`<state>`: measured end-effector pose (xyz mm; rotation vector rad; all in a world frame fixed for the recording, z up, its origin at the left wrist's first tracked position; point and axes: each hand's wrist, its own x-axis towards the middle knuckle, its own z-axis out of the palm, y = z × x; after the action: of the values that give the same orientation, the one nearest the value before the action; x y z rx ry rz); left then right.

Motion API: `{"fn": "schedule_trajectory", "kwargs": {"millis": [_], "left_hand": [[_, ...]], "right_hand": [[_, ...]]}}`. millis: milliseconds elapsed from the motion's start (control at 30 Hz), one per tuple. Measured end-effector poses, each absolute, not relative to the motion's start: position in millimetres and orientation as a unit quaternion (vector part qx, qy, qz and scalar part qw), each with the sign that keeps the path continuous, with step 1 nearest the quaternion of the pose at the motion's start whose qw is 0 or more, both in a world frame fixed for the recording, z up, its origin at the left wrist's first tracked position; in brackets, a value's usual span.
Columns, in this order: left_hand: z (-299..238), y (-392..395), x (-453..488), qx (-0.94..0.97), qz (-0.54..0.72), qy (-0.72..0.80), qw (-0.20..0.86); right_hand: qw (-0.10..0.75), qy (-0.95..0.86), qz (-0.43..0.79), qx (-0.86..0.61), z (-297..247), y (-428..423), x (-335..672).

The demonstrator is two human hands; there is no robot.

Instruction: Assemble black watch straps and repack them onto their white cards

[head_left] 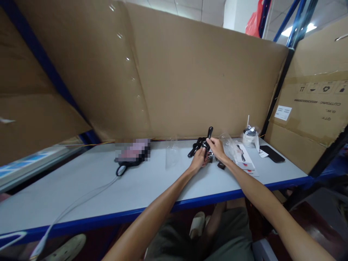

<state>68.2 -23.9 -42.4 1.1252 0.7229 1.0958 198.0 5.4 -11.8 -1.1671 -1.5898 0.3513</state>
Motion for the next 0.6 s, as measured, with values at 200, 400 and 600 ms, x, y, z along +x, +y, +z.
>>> {"fn": "schedule_trajectory", "kwargs": {"millis": [200, 400, 600], "left_hand": [[-45.8, -23.8, 66.4, 0.507, 0.491, 0.355, 0.613], [-44.8, -24.3, 65.1, 0.500, 0.494, 0.356, 0.616], [-45.6, -23.9, 63.9, 0.505, 0.487, 0.347, 0.623]], "right_hand": [[0.526, -0.678, 0.225, -0.462, -12.8, 5.8, 197.3], [0.519, -0.683, 0.232, -0.458, -16.1, 7.2, 197.1], [0.520, -0.677, 0.251, -0.456, -19.9, 11.2, 198.6]]}}
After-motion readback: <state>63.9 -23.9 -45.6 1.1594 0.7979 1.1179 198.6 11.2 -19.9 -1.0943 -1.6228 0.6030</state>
